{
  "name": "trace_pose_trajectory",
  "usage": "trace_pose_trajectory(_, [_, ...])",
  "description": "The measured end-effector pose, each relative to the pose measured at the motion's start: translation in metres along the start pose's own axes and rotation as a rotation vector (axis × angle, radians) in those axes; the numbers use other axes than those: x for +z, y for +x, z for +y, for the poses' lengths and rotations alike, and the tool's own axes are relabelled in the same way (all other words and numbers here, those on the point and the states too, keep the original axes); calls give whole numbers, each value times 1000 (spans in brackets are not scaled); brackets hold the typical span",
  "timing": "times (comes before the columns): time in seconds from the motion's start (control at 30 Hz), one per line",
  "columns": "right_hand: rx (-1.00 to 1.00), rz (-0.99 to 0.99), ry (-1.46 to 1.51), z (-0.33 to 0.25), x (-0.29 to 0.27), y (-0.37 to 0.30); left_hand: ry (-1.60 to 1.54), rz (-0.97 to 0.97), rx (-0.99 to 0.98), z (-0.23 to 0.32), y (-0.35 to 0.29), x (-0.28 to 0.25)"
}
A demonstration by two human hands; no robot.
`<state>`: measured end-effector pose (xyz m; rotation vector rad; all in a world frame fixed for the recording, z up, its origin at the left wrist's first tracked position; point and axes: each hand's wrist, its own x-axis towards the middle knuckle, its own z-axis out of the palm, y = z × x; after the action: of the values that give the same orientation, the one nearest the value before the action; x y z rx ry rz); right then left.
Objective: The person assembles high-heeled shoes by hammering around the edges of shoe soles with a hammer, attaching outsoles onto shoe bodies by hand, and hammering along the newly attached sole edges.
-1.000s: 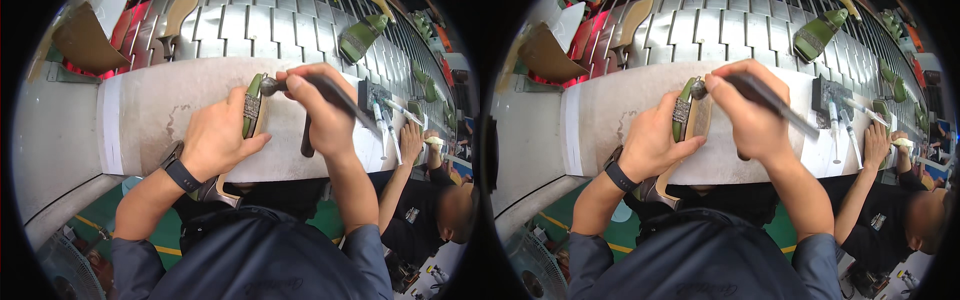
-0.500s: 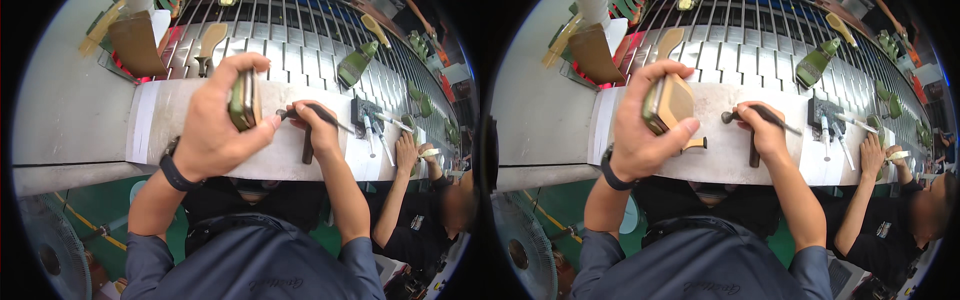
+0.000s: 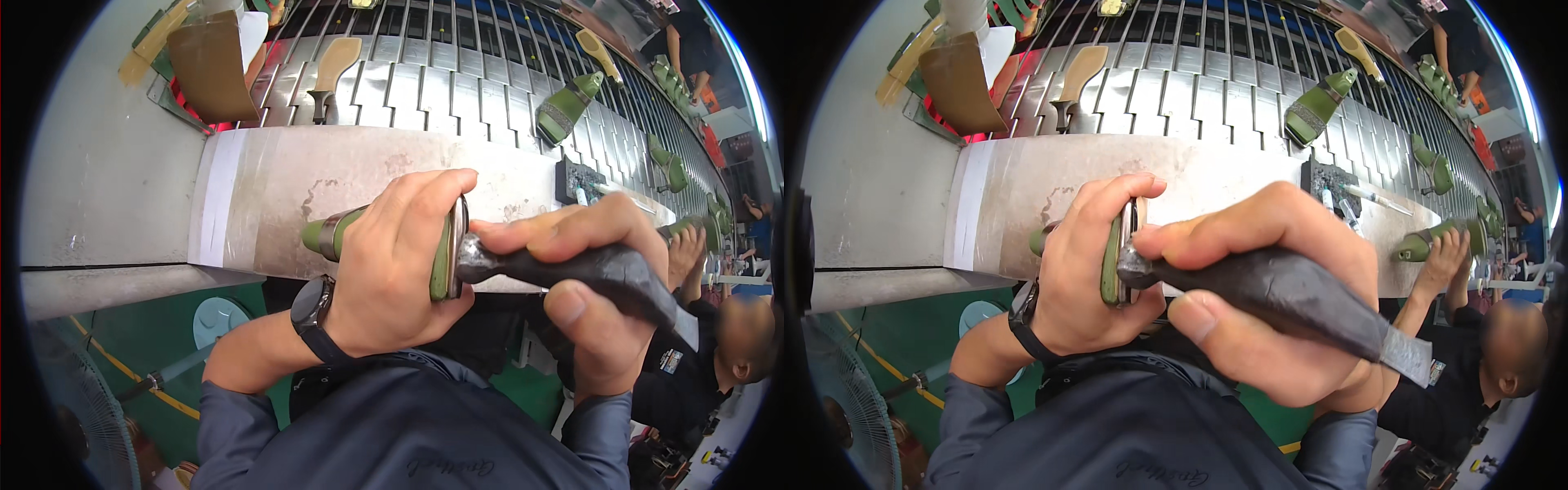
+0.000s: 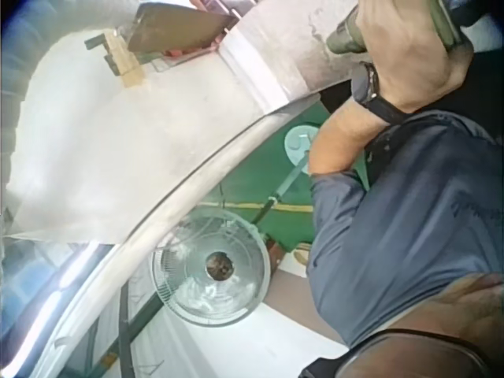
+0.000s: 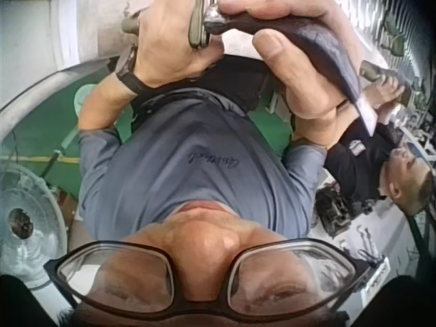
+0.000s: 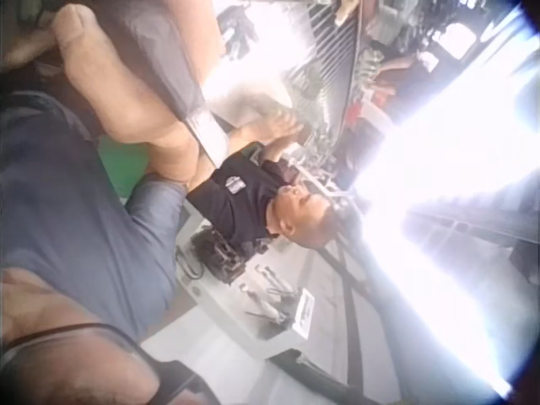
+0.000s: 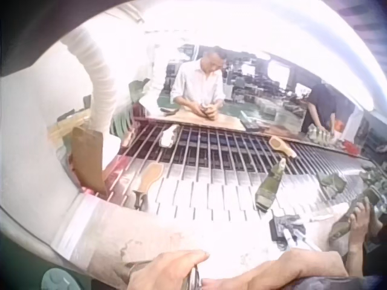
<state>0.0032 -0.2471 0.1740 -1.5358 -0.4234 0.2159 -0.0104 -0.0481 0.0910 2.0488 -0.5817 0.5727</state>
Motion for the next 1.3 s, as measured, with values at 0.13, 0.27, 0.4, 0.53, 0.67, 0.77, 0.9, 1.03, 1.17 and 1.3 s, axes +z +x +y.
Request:
trace_pose_trajectory(0.13, [57, -42, -16, -5, -2, 8, 20, 51, 88, -1, -13, 4])
trace_pose_trajectory(0.27, [49, -66, 36, 0, 3, 6, 58, 92, 161, 2, -29, 2])
trace_pose_trajectory(0.4, [175, -261, 259, 7, 4, -16, 123, 80, 232, 11, -69, -5])
trace_pose_trajectory(0.53, [75, -261, 408, 71, 31, -51, 346, 216, 309, -27, -115, 9])
trace_pose_trajectory(0.67, [303, 53, 464, 158, 60, -65, 597, 176, 119, -92, -152, 19])
trace_pose_trajectory(0.77, [438, 158, 519, 190, 66, -62, 638, 147, 153, -109, -162, 22])
trace_pose_trajectory(0.9, [446, 174, 550, 195, 65, -54, 648, 129, 161, -107, -162, 22])
trace_pose_trajectory(1.03, [447, 168, 721, 198, 67, -40, 697, 181, 155, -110, -163, 29])
trace_pose_trajectory(1.17, [350, 128, 774, 197, 68, -30, 607, 217, 103, -109, -161, 31])
trace_pose_trajectory(1.3, [374, 38, 663, 194, 64, -26, 704, 153, 138, -112, -163, 26])
